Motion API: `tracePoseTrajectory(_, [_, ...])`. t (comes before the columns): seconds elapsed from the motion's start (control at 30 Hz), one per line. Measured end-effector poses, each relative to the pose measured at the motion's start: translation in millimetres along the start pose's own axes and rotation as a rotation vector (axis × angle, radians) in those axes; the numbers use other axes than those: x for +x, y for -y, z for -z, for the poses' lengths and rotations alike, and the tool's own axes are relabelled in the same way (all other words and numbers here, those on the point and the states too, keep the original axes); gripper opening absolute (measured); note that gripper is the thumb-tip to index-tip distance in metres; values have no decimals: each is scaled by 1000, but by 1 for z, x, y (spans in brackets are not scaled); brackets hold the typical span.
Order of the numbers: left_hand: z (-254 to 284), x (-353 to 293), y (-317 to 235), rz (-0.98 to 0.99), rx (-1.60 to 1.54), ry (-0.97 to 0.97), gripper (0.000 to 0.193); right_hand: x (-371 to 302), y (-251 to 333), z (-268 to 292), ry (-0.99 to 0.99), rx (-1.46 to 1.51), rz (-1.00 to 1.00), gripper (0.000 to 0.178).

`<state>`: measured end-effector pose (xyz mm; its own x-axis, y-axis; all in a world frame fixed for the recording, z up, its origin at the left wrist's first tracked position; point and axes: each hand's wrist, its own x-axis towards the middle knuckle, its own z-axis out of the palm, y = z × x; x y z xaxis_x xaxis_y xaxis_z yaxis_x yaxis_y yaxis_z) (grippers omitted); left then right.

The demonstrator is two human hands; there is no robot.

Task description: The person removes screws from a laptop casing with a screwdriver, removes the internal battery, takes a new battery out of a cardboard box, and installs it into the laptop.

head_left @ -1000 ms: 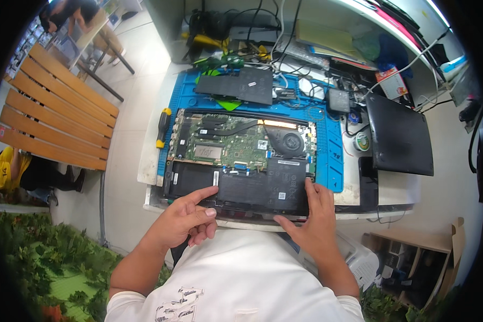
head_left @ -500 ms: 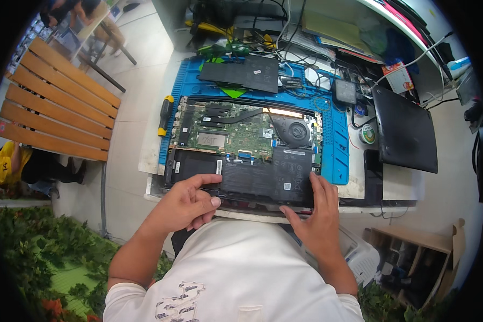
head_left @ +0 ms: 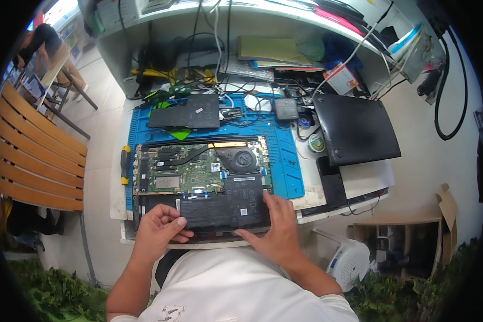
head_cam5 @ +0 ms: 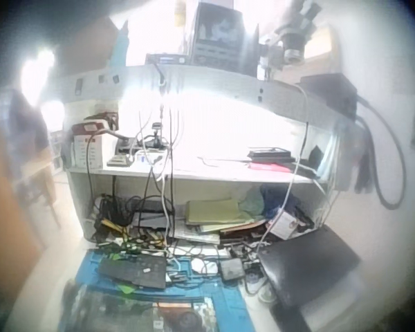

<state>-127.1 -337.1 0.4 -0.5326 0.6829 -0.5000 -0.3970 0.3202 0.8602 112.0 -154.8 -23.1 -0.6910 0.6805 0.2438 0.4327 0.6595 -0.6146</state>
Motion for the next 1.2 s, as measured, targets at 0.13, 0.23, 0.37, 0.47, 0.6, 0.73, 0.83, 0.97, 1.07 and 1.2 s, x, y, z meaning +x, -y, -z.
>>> tracePoseTrajectory(0.13, [-6, 4, 5, -129, -96, 17, 52, -1, -2, 0, -27, 30, -6, 102])
tracePoseTrajectory(0.23, [-3, 9, 8, -121, -89, 36, 58, -2, -6, 2, -70, 70, 10, 88])
tracePoseTrajectory(0.37, [3, 15, 11, -92, -202, 54, 55, -1, -21, 5, -92, 162, 112, 63])
tracePoseTrajectory(0.47, [5, 18, 12, -81, -242, 60, 53, 2, -21, 11, -138, 204, 135, 53])
tracePoseTrajectory(0.6, [5, 20, 8, -65, -284, 47, 49, 10, -26, 21, -123, 167, 229, 50])
tracePoseTrajectory(0.73, [5, 19, 1, -11, -306, 49, 45, 13, -27, 24, -139, 164, 277, 50])
tracePoseTrajectory(0.83, [5, 20, -2, -40, -296, 40, 46, 17, -26, 26, -142, 179, 291, 48])
tracePoseTrajectory(0.97, [7, 23, -4, -90, -169, 45, 48, 17, -31, 26, -91, 198, 306, 45])
tracePoseTrajectory(1.07, [8, 26, -7, -92, -104, 48, 50, 13, -35, 24, -38, 181, 335, 42])
tracePoseTrajectory(1.2, [16, 36, -10, -40, -153, 81, 51, 13, -31, 22, -71, 187, 371, 39])
